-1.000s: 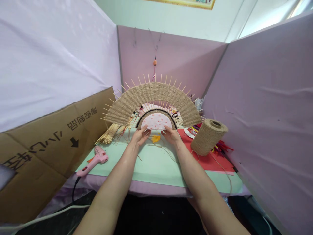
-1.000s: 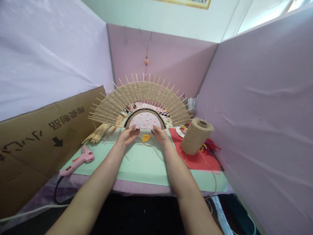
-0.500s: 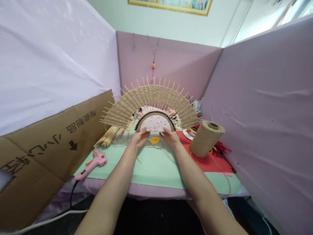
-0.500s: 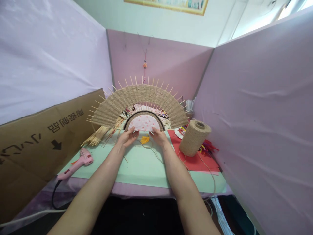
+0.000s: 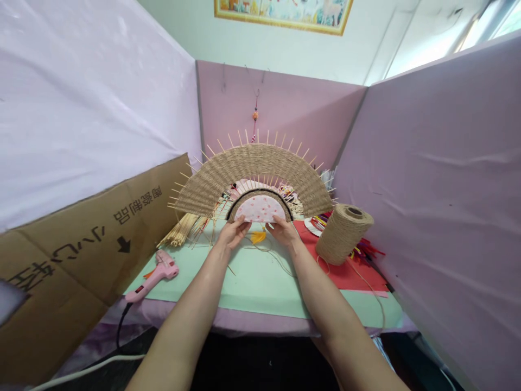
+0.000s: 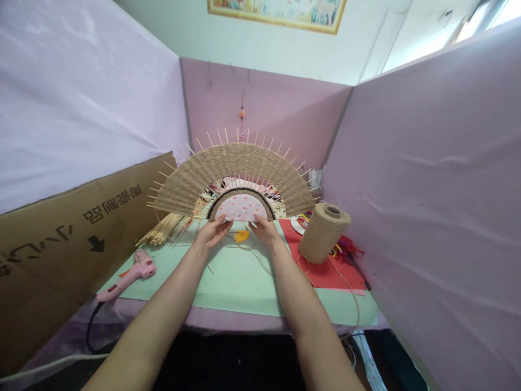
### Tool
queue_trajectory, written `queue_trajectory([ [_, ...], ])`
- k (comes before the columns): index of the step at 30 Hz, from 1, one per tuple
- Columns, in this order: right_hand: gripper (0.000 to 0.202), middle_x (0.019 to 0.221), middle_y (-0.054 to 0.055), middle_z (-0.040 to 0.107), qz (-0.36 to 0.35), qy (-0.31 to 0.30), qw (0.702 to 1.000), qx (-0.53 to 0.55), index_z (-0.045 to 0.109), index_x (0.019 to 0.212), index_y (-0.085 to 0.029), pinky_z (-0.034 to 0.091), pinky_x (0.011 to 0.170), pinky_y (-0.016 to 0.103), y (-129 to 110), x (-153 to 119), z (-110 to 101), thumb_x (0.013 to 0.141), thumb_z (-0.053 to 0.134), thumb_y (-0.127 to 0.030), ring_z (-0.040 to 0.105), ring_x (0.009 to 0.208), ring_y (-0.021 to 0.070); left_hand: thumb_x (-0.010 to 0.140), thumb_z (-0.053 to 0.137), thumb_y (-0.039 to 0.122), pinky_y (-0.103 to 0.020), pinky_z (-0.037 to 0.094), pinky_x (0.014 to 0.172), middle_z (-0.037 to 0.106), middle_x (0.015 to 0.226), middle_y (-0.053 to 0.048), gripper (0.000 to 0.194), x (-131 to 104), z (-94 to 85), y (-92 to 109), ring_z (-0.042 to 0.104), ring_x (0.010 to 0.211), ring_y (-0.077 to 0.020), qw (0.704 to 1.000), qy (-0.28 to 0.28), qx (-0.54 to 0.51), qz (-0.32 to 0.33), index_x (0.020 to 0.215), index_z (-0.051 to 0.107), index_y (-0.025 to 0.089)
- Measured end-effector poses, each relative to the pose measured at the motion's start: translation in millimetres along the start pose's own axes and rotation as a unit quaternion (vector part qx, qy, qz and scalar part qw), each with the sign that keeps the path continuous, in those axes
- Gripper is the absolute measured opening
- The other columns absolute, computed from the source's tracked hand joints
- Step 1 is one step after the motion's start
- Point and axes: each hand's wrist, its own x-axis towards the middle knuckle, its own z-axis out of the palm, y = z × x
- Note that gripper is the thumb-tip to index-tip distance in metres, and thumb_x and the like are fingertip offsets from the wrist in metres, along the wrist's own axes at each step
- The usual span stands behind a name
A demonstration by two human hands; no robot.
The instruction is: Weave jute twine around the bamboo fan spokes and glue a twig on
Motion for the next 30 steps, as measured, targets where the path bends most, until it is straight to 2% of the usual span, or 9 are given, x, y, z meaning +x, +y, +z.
queue_trajectory([
  [9,0.027,0.088,-0.009,0.075,0.005,-0.015,1.0,0.008,0.066,0.09,-0.03,0.054,0.078,0.028,-0.1,-1.1,1.5,0.068,0.078,-0.02,0.068,0.085,0.0115,0.078,0.067,0.003,-0.026,0.058,0.081,0.074,0.084,-0.004,0.012,-1.2,1.7,-4.5,0.069,0.077,-0.0118,1.0,-0.011,-0.003,0.004,0.086,0.067,0.011],
  [13,0.024,0.084,-0.009,0.075,0.007,-0.021,1.0,0.004,0.065,0.085,-0.029,0.054,0.077,0.029,3.2,-1.1,1.9,0.067,0.079,-0.02,0.068,0.082,0.0124,0.077,0.068,0.004,-0.029,0.058,0.086,0.074,0.084,-0.004,0.016,-1.3,1.0,-6.1,0.07,0.077,-0.012,1.0,-0.013,-0.005,0.005,0.091,0.068,0.012],
  [21,0.023,0.082,-0.008,0.075,0.005,-0.027,1.0,-0.004,0.065,0.082,-0.027,0.055,0.079,0.03,6.6,-1.2,1.1,0.065,0.08,-0.022,0.069,0.082,0.0128,0.079,0.065,0.003,-0.026,0.058,0.083,0.073,0.079,-0.003,0.012,-3.1,2.8,-7.7,0.069,0.076,-0.0108,1.0,-0.016,-0.008,0.01,0.087,0.068,0.012],
  [30,0.028,0.091,-0.008,0.076,0.0,-0.021,1.0,0.005,0.066,0.092,-0.03,0.056,0.083,0.029,7.0,0.6,0.8,0.068,0.079,-0.022,0.07,0.085,0.0129,0.079,0.068,0.007,-0.028,0.055,0.089,0.074,0.086,-0.004,0.013,-5.2,5.9,-7.8,0.069,0.081,-0.0112,1.0,-0.01,0.028,0.007,0.09,0.068,0.013],
])
